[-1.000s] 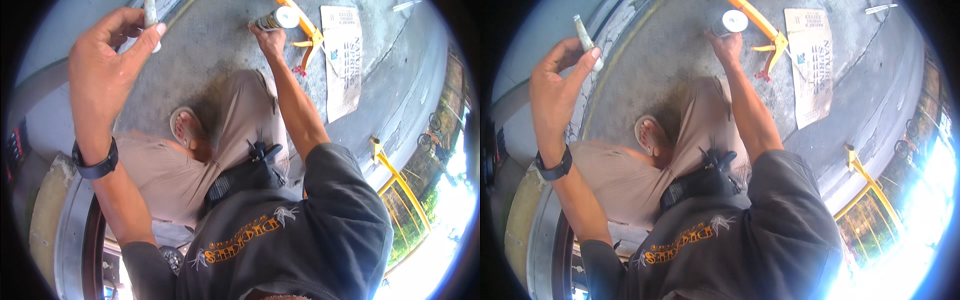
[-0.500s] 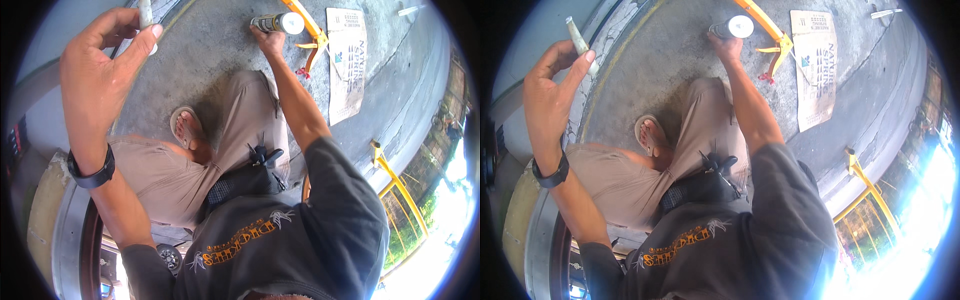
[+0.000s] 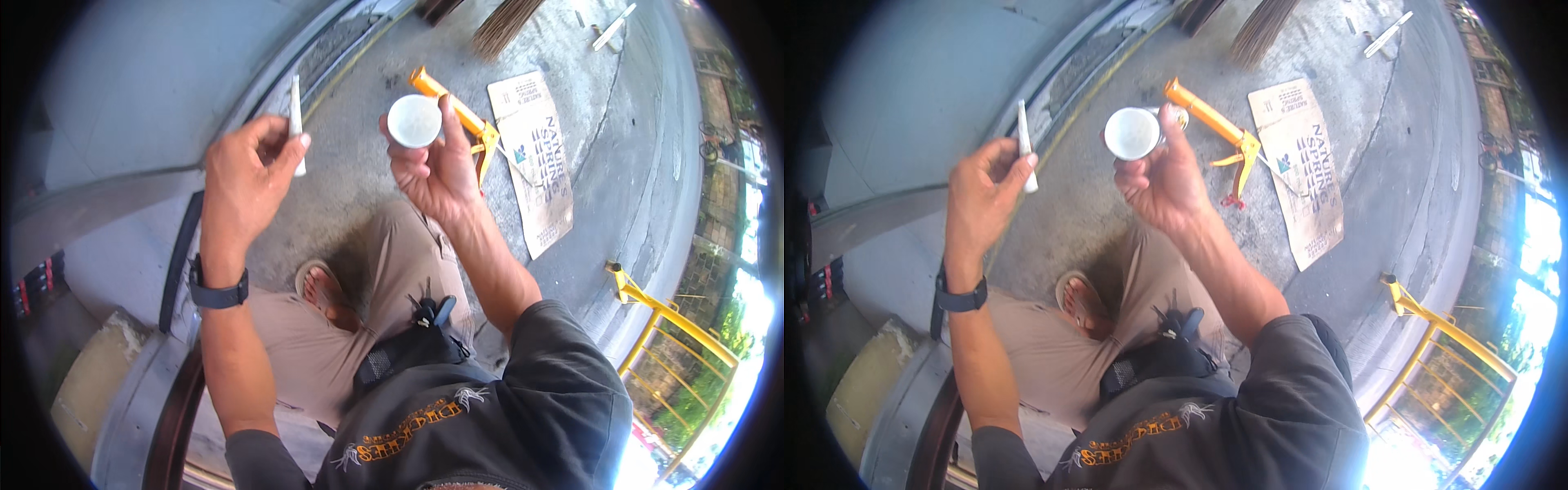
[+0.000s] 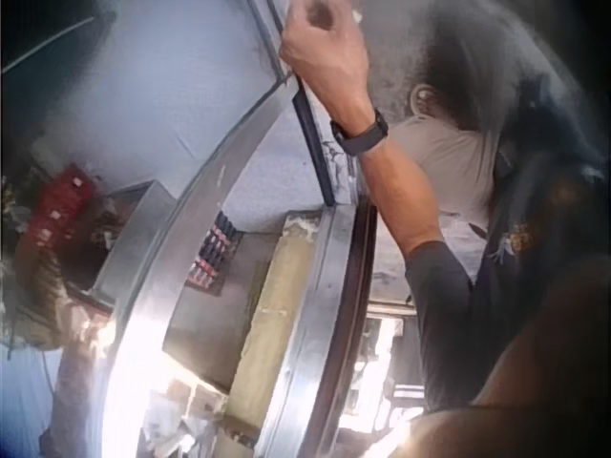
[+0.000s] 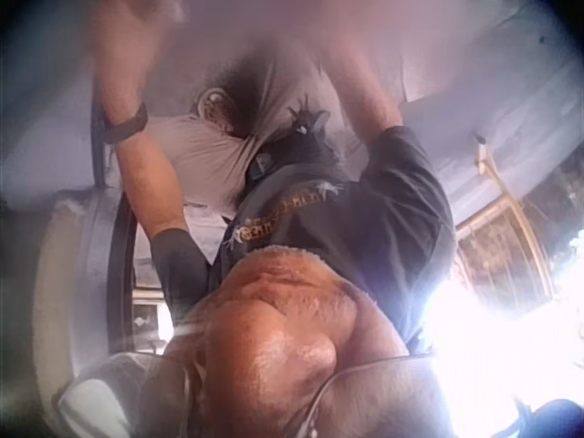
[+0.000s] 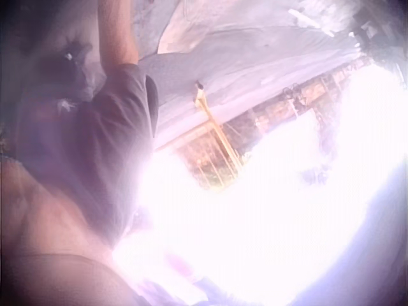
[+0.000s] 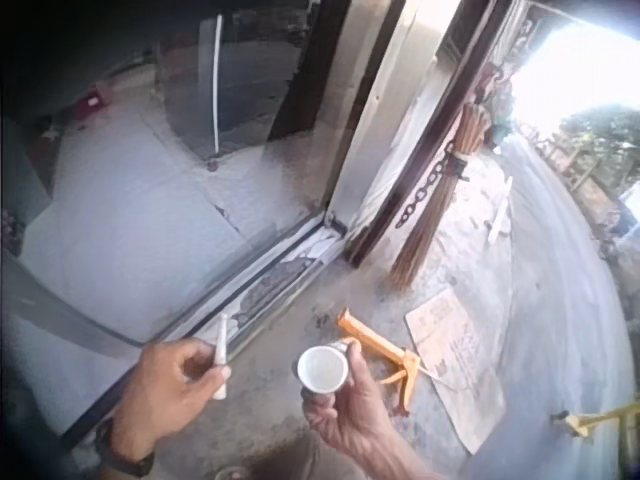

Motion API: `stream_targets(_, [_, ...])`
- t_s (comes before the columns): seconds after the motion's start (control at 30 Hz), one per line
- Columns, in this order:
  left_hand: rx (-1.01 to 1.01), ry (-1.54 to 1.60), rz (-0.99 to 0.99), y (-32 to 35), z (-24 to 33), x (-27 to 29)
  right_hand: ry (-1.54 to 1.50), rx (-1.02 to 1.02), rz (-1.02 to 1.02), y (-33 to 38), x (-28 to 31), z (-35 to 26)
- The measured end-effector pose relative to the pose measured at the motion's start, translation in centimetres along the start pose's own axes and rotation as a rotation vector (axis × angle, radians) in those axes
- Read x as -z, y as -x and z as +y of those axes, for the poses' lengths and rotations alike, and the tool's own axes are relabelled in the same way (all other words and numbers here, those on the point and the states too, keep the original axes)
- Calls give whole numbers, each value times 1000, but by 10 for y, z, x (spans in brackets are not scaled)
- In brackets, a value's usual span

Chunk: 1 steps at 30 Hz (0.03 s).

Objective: The person loads a white adhesive tube into a yellow caulking gun, then uses a small metal tool to apply the adhesive into a gap beneath a vehicle's body panel. The person repeatedly scoops adhesive from the tube and applies it to the target area.

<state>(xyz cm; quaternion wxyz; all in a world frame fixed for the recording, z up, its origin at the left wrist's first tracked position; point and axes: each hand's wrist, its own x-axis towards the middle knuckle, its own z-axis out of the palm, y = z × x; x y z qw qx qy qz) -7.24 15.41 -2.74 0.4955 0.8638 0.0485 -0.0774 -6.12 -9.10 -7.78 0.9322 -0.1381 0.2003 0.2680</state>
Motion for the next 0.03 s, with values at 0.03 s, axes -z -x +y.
stream_targets(0.03, [-10,-105,8,-2,8,5,-70,-45,-71,3,-6,1])
